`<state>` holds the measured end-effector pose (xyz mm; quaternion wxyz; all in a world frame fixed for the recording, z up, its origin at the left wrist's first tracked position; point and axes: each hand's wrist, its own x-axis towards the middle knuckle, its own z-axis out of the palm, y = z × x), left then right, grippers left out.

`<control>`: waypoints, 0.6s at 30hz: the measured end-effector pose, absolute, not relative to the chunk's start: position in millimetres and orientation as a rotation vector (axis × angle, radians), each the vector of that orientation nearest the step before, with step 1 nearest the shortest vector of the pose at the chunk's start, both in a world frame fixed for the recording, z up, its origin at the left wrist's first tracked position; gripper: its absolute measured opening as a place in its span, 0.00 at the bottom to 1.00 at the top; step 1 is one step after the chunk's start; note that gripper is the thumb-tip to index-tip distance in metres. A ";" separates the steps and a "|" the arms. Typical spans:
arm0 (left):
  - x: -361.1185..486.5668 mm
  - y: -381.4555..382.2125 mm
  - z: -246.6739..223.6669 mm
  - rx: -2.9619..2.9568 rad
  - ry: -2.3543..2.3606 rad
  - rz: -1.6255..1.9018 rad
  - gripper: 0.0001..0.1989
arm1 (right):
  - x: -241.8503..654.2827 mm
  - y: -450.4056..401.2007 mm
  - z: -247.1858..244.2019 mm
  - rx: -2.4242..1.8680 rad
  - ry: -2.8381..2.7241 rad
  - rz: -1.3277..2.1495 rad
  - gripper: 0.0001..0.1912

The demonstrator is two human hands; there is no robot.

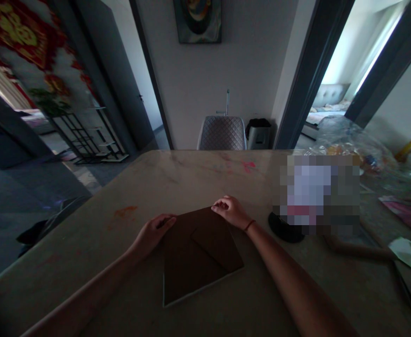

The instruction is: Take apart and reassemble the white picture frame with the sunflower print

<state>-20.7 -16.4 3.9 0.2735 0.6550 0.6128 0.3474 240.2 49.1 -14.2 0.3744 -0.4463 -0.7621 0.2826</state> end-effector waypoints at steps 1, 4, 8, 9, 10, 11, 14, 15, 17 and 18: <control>-20.6 -16.3 2.8 1.755 1.644 0.965 0.19 | 240.4 48.5 -14.2 -1.160 -1.939 0.727 0.11; -20.5 -16.4 0.4 1.719 1.632 1.058 0.19 | 241.1 47.8 -14.2 -1.194 -1.899 0.750 0.11; -18.1 -23.1 5.3 1.809 1.655 1.116 0.16 | 239.7 45.3 -12.2 -1.220 -1.922 0.683 0.12; -16.7 -26.7 8.3 1.871 1.657 1.125 0.14 | 239.1 44.5 -11.7 -1.218 -1.939 0.660 0.13; -15.0 -31.2 11.8 1.969 1.613 1.094 0.13 | 238.5 43.9 -11.5 -1.209 -1.955 0.643 0.13; -13.1 -36.2 15.6 2.070 1.555 1.059 0.13 | 238.1 43.5 -11.5 -1.197 -1.967 0.635 0.14; -7.2 -52.9 25.1 2.297 1.368 0.884 0.15 | 237.8 43.9 -13.5 -1.172 -1.943 0.640 0.15; -5.8 -58.4 27.1 2.343 1.320 0.828 0.17 | 238.0 44.6 -14.7 -1.174 -1.911 0.653 0.16; -4.0 -68.6 29.2 2.425 1.217 0.718 0.24 | 238.8 46.2 -17.5 -1.181 -1.835 0.712 0.18; -3.7 -73.2 29.6 2.463 1.156 0.658 0.29 | 239.3 47.1 -18.9 -1.184 -1.799 0.752 0.18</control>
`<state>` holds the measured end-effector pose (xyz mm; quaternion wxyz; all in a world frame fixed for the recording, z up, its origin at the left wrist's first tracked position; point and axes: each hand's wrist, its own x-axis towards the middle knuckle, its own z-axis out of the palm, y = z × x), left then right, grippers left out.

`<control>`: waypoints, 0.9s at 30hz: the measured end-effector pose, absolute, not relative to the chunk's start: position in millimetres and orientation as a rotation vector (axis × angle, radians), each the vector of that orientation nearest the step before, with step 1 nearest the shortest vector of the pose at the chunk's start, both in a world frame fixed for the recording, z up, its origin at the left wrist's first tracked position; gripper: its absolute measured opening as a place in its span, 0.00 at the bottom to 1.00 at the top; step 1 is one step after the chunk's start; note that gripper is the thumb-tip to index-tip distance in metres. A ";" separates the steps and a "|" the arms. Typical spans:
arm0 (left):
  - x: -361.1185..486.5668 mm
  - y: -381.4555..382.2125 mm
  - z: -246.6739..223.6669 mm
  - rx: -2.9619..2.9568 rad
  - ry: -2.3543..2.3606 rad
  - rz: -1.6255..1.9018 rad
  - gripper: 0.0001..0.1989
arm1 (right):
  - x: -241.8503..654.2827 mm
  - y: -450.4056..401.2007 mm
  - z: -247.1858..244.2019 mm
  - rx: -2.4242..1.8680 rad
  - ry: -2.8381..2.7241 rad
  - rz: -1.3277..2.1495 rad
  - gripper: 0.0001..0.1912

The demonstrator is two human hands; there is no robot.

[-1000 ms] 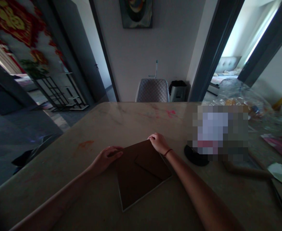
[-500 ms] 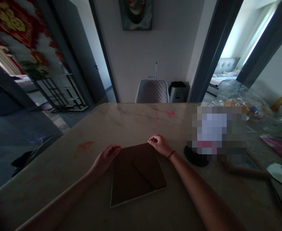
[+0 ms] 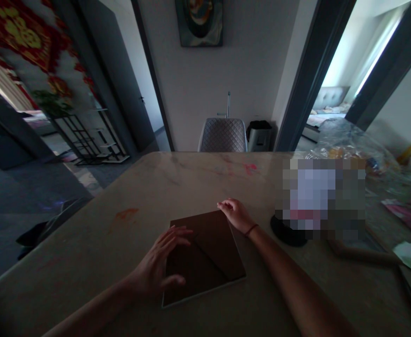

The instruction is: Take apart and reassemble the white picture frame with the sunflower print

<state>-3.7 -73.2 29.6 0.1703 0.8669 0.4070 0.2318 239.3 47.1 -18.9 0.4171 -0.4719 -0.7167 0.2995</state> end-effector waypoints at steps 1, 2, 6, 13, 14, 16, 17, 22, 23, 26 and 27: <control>-3.5 -77.3 29.6 2.505 1.089 0.583 0.34 | 239.8 48.0 -20.4 -1.184 -1.768 0.789 0.19; -3.3 -80.9 29.6 2.544 1.034 0.525 0.38 | 240.2 48.9 -21.9 -1.180 -1.745 0.821 0.19; -1.9 -89.8 29.4 2.633 1.008 0.464 0.39 | 241.1 52.3 -26.4 -1.157 -1.683 0.842 0.23; -6.8 -79.9 19.9 2.741 1.341 0.590 0.29 | 242.8 54.5 -24.4 -1.196 -1.760 0.643 0.18; -9.4 -76.2 18.0 2.722 1.453 0.641 0.27 | 243.0 54.7 -24.6 -1.219 -1.739 0.605 0.17; -15.4 -68.0 15.6 2.637 1.692 0.781 0.22 | 242.9 54.8 -25.8 -1.267 -1.700 0.551 0.15; -18.6 -63.8 15.2 2.569 1.814 0.853 0.20 | 242.5 54.7 -26.5 -1.285 -1.695 0.540 0.15; -29.6 -48.4 18.1 2.301 2.081 0.730 0.08 | 239.9 51.6 -25.1 -1.299 -1.783 0.550 0.15; -29.9 -47.6 18.5 2.308 2.026 0.687 0.08 | 239.5 50.7 -23.9 -1.290 -1.802 0.549 0.16; -28.2 -49.1 18.9 2.348 1.889 0.680 0.10 | 238.7 48.4 -19.7 -1.287 -1.801 0.552 0.16; -27.3 -50.3 18.8 2.352 1.872 0.699 0.11 | 238.5 47.7 -18.5 -1.301 -1.788 0.561 0.17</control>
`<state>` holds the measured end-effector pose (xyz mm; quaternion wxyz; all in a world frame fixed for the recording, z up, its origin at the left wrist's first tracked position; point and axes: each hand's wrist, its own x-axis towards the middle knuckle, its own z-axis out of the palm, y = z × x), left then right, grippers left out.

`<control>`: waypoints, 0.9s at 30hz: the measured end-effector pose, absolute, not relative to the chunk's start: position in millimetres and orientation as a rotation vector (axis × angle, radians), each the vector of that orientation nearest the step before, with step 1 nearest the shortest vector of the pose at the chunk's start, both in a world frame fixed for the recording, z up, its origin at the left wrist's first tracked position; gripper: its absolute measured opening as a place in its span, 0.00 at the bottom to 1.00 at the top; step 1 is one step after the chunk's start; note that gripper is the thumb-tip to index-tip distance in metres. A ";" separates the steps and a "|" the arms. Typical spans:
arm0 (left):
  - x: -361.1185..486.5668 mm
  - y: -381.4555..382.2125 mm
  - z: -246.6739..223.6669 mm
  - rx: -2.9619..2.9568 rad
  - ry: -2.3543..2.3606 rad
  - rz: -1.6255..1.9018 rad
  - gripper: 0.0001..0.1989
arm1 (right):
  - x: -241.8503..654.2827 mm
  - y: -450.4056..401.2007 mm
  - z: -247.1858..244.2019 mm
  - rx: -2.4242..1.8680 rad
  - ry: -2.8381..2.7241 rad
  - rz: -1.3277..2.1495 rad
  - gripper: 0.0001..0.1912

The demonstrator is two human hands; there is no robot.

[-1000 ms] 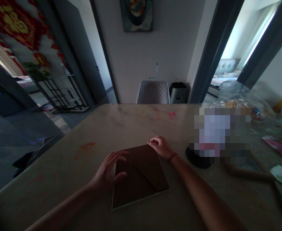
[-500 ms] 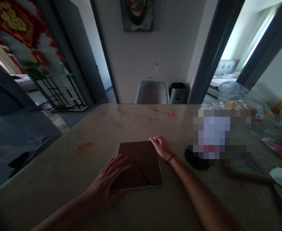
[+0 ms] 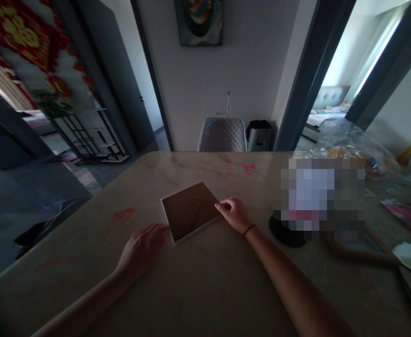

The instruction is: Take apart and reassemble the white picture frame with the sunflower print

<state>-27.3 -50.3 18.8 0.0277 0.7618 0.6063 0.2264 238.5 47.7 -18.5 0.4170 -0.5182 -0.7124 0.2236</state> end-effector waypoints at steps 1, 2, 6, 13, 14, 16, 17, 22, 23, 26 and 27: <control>-26.3 -51.4 18.7 2.353 1.866 0.709 0.11 | 238.2 47.1 -17.5 -1.321 -1.770 0.567 0.17; -25.5 -52.3 18.4 2.356 1.863 0.710 0.12 | 237.9 46.5 -16.8 -1.346 -1.750 0.564 0.17; -22.8 -53.4 16.4 2.427 1.862 0.665 0.17 | 235.5 44.5 -16.6 -1.406 -1.719 0.485 0.17; -21.3 -52.0 12.6 2.492 1.863 0.664 0.19 | 230.0 40.4 -18.3 -1.419 -1.699 0.384 0.15; -21.4 -51.9 12.5 2.496 1.857 0.667 0.19 | 229.3 39.4 -17.6 -1.407 -1.682 0.398 0.15; -21.6 -51.7 12.7 2.499 1.852 0.674 0.19 | 228.1 37.1 -15.8 -1.372 -1.641 0.450 0.16; -21.7 -51.7 12.8 2.500 1.853 0.678 0.19 | 227.7 36.0 -14.7 -1.354 -1.617 0.475 0.16; -21.3 -51.7 13.7 2.495 1.833 0.694 0.20 | 227.5 32.4 -10.4 -1.284 -1.532 0.495 0.16; -21.2 -51.8 13.7 2.495 1.828 0.703 0.20 | 227.7 32.1 -9.7 -1.266 -1.548 0.453 0.16; -21.2 -51.9 13.2 2.488 1.824 0.737 0.19 | 228.7 31.2 -8.2 -1.237 -1.613 0.311 0.16; -21.2 -51.9 13.0 2.484 1.823 0.740 0.19 | 229.1 30.9 -7.9 -1.243 -1.626 0.290 0.16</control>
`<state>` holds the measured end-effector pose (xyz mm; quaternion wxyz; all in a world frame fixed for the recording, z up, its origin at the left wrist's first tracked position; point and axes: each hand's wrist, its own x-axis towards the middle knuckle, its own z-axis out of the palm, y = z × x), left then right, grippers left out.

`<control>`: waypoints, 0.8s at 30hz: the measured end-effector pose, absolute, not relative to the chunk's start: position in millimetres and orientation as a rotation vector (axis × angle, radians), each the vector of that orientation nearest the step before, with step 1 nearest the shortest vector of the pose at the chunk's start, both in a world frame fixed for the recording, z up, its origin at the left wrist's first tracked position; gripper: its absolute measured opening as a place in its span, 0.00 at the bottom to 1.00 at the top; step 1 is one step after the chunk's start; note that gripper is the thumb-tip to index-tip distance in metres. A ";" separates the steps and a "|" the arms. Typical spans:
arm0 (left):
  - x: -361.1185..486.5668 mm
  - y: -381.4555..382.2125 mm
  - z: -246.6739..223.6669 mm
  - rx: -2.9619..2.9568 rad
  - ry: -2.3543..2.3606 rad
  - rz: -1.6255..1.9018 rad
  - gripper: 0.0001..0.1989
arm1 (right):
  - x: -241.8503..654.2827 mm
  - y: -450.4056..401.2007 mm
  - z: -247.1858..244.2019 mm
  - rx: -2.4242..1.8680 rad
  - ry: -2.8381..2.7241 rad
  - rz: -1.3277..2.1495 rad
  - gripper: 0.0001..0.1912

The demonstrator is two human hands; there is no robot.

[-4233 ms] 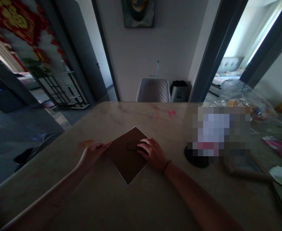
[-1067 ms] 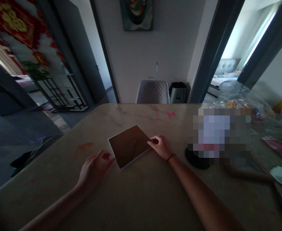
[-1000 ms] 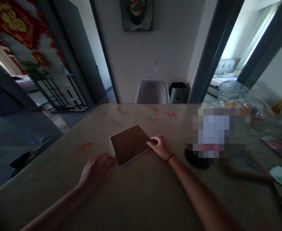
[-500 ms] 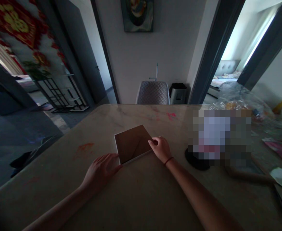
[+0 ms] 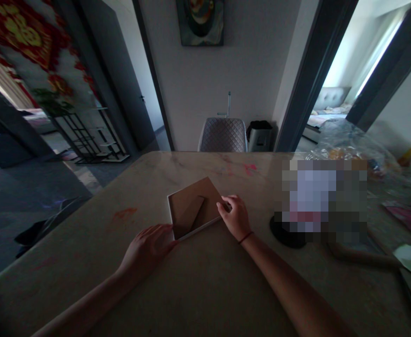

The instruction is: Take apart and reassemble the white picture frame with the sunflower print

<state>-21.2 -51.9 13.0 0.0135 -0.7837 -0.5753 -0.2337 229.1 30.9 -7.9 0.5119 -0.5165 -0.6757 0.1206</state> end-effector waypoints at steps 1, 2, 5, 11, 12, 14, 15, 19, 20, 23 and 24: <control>-21.2 -51.9 12.8 -2.447 -1.795 -0.728 0.19 | 229.7 30.7 -7.9 -1.251 -1.637 0.290 0.15; -21.2 -51.9 12.7 -2.452 -1.798 -0.727 0.19 | 230.4 30.6 -8.1 -1.264 -1.646 0.299 0.15; -20.9 -51.8 12.6 -2.452 -1.801 -0.736 0.19 | 232.7 31.3 -9.6 -1.299 -1.645 0.390 0.14; -20.4 -51.8 12.0 -2.471 -1.800 -0.692 0.19 | 236.6 36.1 -9.3 -1.261 -1.428 0.762 0.14; -20.8 -51.6 11.4 -2.474 -1.802 -0.682 0.19 | 237.8 36.8 -8.3 -1.248 -1.378 0.827 0.14; -21.8 -50.9 9.8 -2.479 -1.807 -0.673 0.19 | 240.8 37.4 -6.0 -1.226 -1.287 0.962 0.14; -22.4 -50.5 9.1 -2.484 -1.808 -0.670 0.19 | 242.3 37.3 -4.8 -1.218 -1.243 1.028 0.13; -23.3 -49.7 8.3 -2.501 -1.799 -0.667 0.18 | 244.1 34.5 -1.8 -1.229 -1.231 1.121 0.14; -23.0 -49.9 8.7 -2.501 -1.799 -0.665 0.19 | 243.2 33.6 -1.7 -1.256 -1.277 1.086 0.14; -21.9 -50.8 10.4 -2.493 -1.807 -0.643 0.18 | 240.9 32.4 -3.4 -1.326 -1.417 0.964 0.15; -21.5 -51.1 10.9 -2.494 -1.806 -0.631 0.18 | 241.3 32.9 -4.5 -1.333 -1.432 0.950 0.15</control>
